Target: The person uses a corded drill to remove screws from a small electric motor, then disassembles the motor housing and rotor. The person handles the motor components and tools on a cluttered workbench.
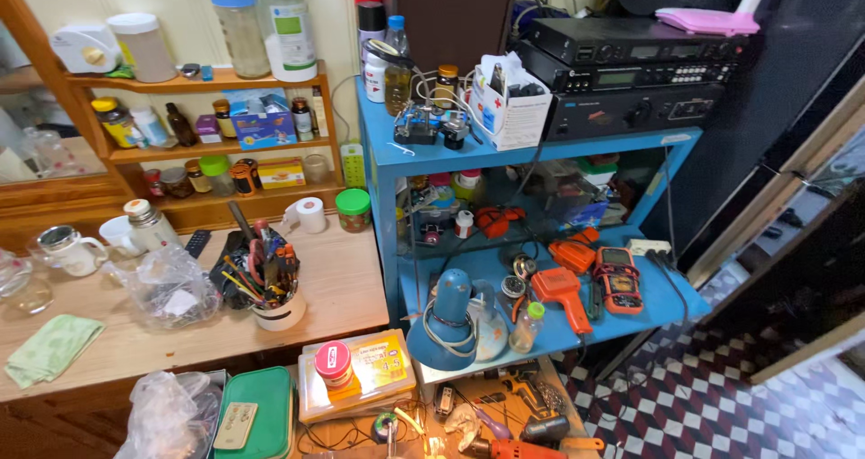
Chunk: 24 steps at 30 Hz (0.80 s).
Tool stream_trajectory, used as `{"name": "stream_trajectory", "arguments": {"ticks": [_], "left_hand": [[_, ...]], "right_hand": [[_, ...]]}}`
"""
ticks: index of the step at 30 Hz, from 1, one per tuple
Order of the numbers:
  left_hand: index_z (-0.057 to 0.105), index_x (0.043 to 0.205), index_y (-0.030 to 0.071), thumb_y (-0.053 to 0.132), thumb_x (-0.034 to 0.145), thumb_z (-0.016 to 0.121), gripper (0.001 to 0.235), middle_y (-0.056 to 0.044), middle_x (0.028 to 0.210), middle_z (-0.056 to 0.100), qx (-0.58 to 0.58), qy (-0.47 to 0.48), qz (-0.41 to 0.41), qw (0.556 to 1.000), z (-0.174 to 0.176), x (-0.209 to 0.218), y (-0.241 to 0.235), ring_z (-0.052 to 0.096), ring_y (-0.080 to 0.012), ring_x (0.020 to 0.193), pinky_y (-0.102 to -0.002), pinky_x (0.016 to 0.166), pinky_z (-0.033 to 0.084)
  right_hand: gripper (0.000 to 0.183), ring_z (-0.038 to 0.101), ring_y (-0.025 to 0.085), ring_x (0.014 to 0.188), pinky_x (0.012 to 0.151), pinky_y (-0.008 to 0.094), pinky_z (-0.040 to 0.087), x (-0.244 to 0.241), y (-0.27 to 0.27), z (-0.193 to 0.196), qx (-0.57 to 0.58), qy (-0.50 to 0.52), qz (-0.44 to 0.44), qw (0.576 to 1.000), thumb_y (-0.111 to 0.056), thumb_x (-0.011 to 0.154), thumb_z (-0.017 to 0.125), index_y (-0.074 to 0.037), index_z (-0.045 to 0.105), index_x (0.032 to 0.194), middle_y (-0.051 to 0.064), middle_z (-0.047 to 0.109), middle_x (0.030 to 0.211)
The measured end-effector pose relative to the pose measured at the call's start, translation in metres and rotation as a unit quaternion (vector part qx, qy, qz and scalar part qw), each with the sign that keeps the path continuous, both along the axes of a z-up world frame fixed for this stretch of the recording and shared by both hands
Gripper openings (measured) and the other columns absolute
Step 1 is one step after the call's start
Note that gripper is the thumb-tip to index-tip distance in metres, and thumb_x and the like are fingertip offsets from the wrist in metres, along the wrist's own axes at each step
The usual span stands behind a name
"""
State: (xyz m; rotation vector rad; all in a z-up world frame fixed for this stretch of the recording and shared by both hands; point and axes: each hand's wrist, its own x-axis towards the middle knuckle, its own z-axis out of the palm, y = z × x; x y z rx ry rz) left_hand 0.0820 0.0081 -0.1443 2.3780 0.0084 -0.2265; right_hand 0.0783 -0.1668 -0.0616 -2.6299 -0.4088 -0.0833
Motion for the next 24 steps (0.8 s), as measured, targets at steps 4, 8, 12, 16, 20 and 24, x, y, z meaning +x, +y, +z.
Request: {"name": "stream_trajectory", "arguments": {"ticks": [4,8,12,16,20,24], "left_hand": [[0.041,0.15,0.031,0.04,0.057,0.092,0.107,-0.011,0.133,0.066,-0.006,-0.004,-0.027,1.0,0.008,-0.004,0.006,0.066,-0.0307,0.119,-0.045,0.099,0.052],[0.041,0.15,0.031,0.04,0.055,0.094,0.11,-0.01,0.133,0.066,-0.015,-0.007,-0.044,0.999,0.006,-0.015,0.016,0.066,-0.0303,0.12,-0.044,0.1,0.052],[0.04,0.15,0.032,0.041,0.052,0.097,0.113,-0.01,0.134,0.065,-0.024,-0.003,-0.082,0.996,-0.005,-0.025,0.042,0.065,-0.0298,0.121,-0.044,0.101,0.053],[0.032,0.15,0.025,0.049,0.048,0.102,0.126,-0.016,0.14,0.059,-0.029,-0.008,-0.187,0.982,-0.013,-0.017,0.057,0.062,-0.035,0.124,-0.046,0.103,0.051],[0.032,0.151,0.023,0.044,0.047,0.097,0.124,-0.015,0.132,0.062,-0.027,-0.018,-0.189,0.981,-0.008,-0.016,0.055,0.066,-0.0317,0.122,-0.044,0.104,0.053],[0.029,0.153,0.023,0.043,0.054,0.093,0.119,-0.017,0.135,0.059,-0.002,0.023,-0.183,0.983,0.015,-0.024,0.056,0.065,-0.0321,0.122,-0.044,0.105,0.053]], "right_hand": [[0.019,0.065,0.034,0.079,0.069,0.047,0.055,-0.011,0.009,0.002,0.005,-0.022,-0.012,1.0,-0.022,0.088,0.071,-0.009,0.058,0.092,0.015,0.062,0.084],[0.018,0.065,0.034,0.077,0.068,0.048,0.055,-0.03,0.018,0.0,0.015,-0.043,-0.012,0.999,-0.021,0.089,0.071,-0.008,0.058,0.09,0.015,0.062,0.082],[0.017,0.065,0.034,0.075,0.066,0.048,0.055,-0.055,0.035,-0.009,0.032,-0.056,-0.016,0.998,-0.019,0.091,0.07,-0.007,0.059,0.087,0.016,0.062,0.081],[0.017,0.065,0.035,0.074,0.065,0.048,0.055,-0.075,0.044,-0.014,0.043,-0.091,-0.045,0.994,-0.018,0.092,0.069,-0.007,0.059,0.085,0.016,0.062,0.079],[0.018,0.065,0.035,0.072,0.064,0.048,0.055,-0.086,0.048,-0.019,0.047,-0.123,-0.074,0.989,-0.017,0.093,0.069,-0.006,0.059,0.082,0.016,0.062,0.077],[0.02,0.065,0.035,0.07,0.063,0.049,0.054,-0.09,0.06,-0.017,0.053,-0.117,-0.08,0.989,-0.016,0.094,0.068,-0.005,0.06,0.08,0.016,0.062,0.075]]}}
